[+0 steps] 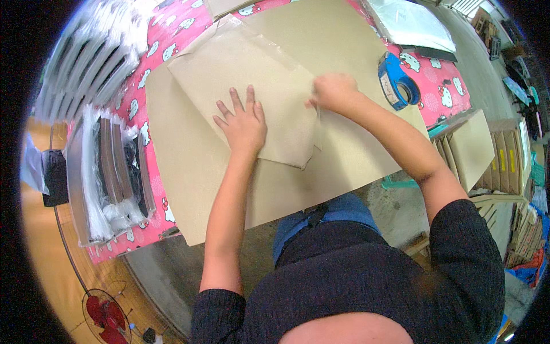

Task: The person wraps rectangular items in brown paper by folding the paper around them and securing the seams with a tape dispenser.

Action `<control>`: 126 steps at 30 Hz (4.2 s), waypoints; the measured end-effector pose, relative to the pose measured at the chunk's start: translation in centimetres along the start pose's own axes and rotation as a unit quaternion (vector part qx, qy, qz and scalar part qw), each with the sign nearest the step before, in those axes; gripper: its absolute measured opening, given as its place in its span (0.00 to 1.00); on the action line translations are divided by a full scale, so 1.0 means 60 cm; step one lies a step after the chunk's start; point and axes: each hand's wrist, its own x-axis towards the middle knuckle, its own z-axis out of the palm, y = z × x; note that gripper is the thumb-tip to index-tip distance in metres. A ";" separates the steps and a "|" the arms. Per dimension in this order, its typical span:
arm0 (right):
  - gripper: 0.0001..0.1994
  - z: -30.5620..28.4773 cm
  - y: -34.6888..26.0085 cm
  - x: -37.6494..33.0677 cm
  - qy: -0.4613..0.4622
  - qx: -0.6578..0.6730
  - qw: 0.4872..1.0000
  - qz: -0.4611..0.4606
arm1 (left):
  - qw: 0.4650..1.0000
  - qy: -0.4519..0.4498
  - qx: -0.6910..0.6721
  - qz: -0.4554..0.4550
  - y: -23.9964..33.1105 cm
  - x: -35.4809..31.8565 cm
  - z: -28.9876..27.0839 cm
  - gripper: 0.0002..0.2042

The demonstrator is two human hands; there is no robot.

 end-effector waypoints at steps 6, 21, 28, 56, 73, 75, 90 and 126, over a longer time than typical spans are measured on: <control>0.34 0.105 0.014 0.124 0.355 -0.126 0.824 -0.422 | 0.998 0.042 0.030 0.022 0.030 -0.028 0.005 0.26; 0.46 0.093 0.025 0.090 0.201 -0.114 0.912 -0.338 | 0.998 -0.020 -0.024 -0.054 0.042 -0.033 -0.032 0.40; 0.43 0.058 0.108 0.103 0.162 -0.008 0.936 -0.314 | 0.998 -0.042 -0.029 -0.033 0.019 -0.039 -0.034 0.38; 0.19 0.131 0.029 0.068 0.383 0.011 0.822 -0.421 | 0.979 -0.012 -0.191 0.076 -0.070 -0.060 -0.010 0.37; 0.20 0.191 -0.149 -0.092 0.179 -0.025 0.936 -0.303 | 0.938 0.138 -0.301 0.097 -0.193 -0.228 -0.035 0.09; 0.26 0.128 -0.183 -0.062 0.091 -0.068 0.957 -0.268 | 0.948 0.149 -0.279 0.020 -0.193 -0.232 -0.028 0.24; 0.25 0.156 -0.234 0.081 0.254 0.077 0.920 -0.287 | 0.896 0.024 -0.359 -0.259 -0.174 -0.195 -0.025 0.52; 0.34 -0.070 -0.153 0.005 -0.167 -0.003 0.886 -0.433 | 0.714 0.168 -0.431 -0.526 -0.114 -0.214 -0.010 0.50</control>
